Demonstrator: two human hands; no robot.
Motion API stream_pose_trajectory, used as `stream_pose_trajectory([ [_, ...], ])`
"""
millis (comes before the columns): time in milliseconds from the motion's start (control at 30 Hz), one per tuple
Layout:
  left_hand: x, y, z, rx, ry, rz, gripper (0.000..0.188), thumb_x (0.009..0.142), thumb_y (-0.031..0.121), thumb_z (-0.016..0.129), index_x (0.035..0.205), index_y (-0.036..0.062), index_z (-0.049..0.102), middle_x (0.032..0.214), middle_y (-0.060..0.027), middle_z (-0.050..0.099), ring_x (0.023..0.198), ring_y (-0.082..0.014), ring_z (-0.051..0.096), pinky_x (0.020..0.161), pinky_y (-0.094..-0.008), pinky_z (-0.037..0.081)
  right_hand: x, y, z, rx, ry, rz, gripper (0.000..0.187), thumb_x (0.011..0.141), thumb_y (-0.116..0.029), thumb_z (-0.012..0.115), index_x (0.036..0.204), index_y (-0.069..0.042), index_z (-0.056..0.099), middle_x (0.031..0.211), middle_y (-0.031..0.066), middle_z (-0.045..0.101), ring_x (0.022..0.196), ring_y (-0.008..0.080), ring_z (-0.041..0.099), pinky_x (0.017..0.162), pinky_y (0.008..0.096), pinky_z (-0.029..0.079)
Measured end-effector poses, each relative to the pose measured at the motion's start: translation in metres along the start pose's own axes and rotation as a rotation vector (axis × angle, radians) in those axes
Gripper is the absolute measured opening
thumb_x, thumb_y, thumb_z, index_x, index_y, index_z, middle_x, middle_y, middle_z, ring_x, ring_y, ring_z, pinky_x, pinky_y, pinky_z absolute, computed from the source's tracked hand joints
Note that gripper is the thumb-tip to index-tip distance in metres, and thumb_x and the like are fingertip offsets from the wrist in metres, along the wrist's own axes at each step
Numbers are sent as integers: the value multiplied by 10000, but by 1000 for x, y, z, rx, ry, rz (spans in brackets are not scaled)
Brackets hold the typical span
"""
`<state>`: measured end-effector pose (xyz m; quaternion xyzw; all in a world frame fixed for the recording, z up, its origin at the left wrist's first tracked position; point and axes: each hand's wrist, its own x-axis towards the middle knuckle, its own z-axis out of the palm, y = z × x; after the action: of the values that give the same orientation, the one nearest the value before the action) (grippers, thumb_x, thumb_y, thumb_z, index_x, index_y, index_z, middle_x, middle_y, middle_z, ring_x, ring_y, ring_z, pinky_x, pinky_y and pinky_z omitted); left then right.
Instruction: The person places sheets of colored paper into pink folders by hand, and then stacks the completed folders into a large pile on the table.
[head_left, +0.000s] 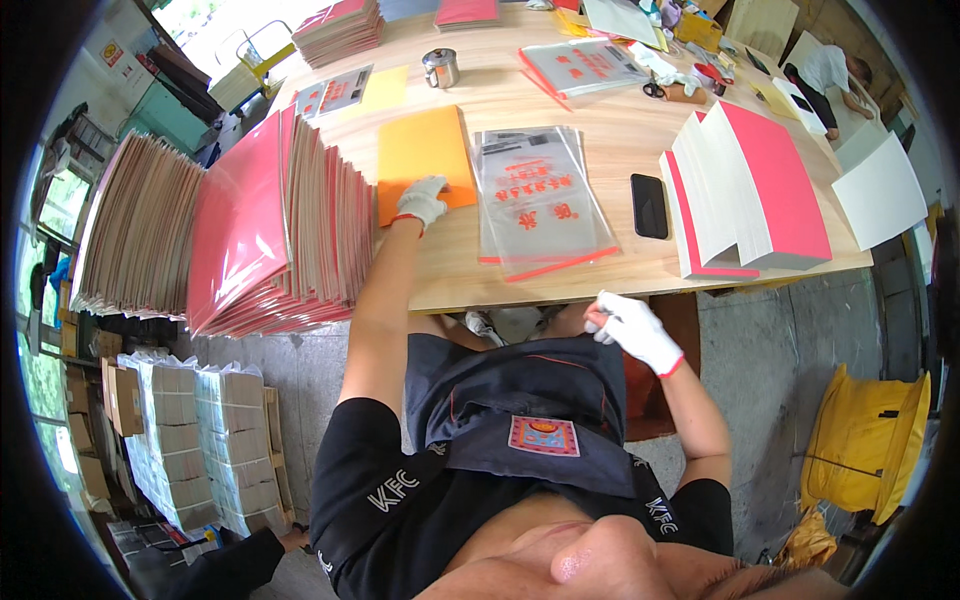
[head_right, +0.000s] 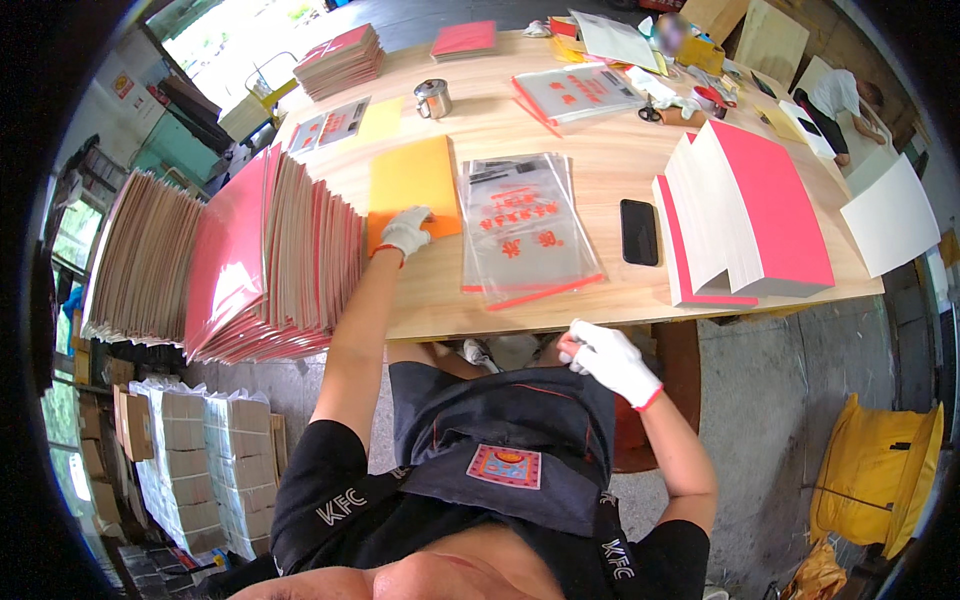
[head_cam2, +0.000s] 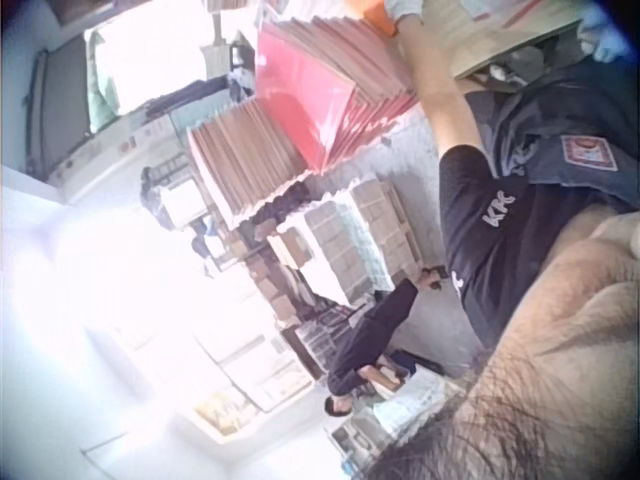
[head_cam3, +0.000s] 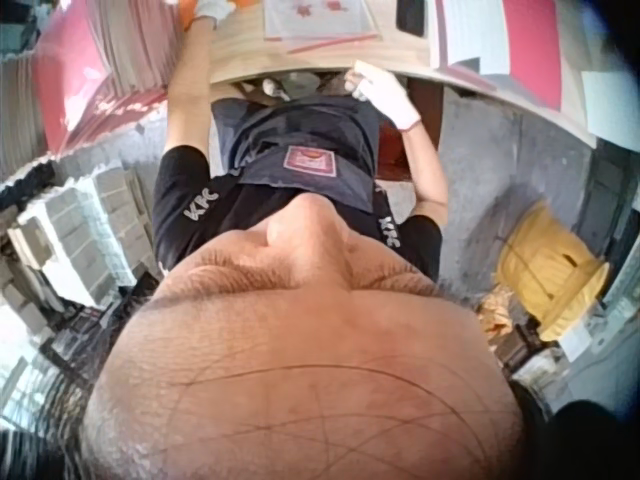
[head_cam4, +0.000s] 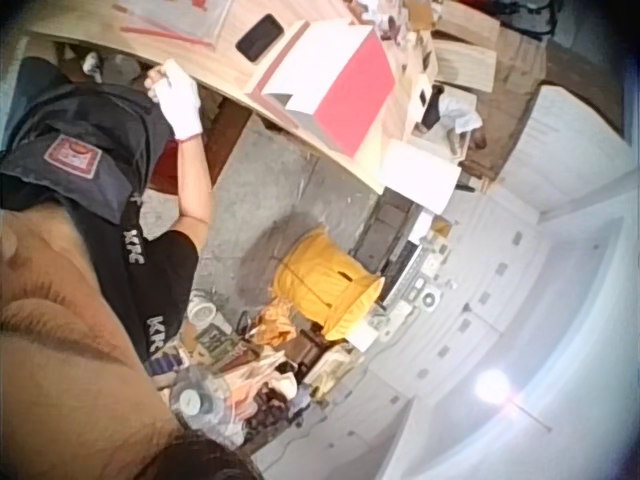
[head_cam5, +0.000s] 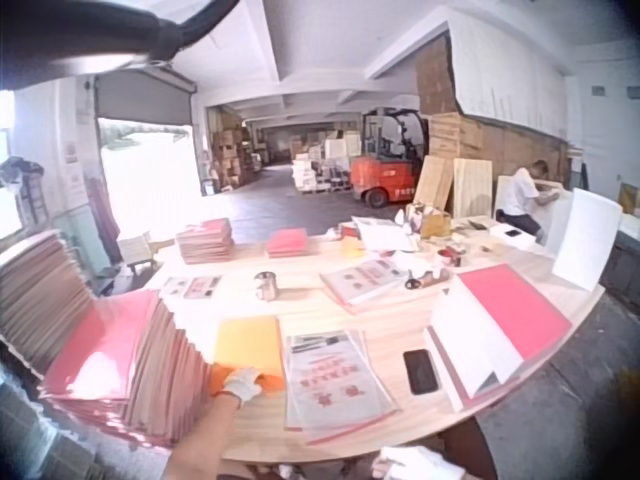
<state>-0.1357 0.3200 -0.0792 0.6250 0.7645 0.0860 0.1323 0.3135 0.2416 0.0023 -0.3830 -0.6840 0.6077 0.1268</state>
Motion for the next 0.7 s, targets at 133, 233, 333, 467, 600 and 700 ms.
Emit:
stream_pose_trajectory([
  [133,13,-40,12,-327,-50,40,327,800,174,683,1108,84,619,1134,-119,637,1069,-285,597,912,-357,473,-28,-23,-64,166,127,7,188,945,-185,589,954,2,616,812,41,639,680,97,581,622,243,484],
  [233,19,-60,22,-427,-6,19,320,843,252,615,1106,70,606,1040,-138,654,1030,-298,604,885,-371,469,-53,-73,-122,-32,403,-97,201,954,-192,574,968,4,614,816,40,629,698,93,567,630,243,482],
  [333,2,-66,39,-234,411,78,290,897,296,525,1051,67,612,975,-204,637,950,-365,608,813,-426,474,-64,-88,-188,-452,824,-281,201,946,-199,580,962,0,611,813,63,636,732,133,603,665,259,498],
  [467,-3,-42,54,-382,702,-151,176,926,208,522,922,39,570,771,-152,575,706,-277,552,669,-385,451,-67,-90,-234,-1143,892,173,486,811,-477,683,1044,-69,558,994,138,646,962,278,635,824,407,499],
  [600,-12,43,-6,-631,958,-103,188,959,175,524,942,-3,581,753,-86,564,699,-142,506,634,-307,440,-64,-101,-233,-1128,759,412,550,733,-528,723,1034,-99,553,1005,104,614,983,277,609,806,404,480],
  [700,-15,98,-46,-860,1074,172,180,957,144,541,1011,-11,615,823,-57,591,761,-120,523,688,-282,452,-65,-104,-242,-891,711,362,419,769,-453,719,902,-87,563,922,98,627,921,244,608,758,366,470],
])
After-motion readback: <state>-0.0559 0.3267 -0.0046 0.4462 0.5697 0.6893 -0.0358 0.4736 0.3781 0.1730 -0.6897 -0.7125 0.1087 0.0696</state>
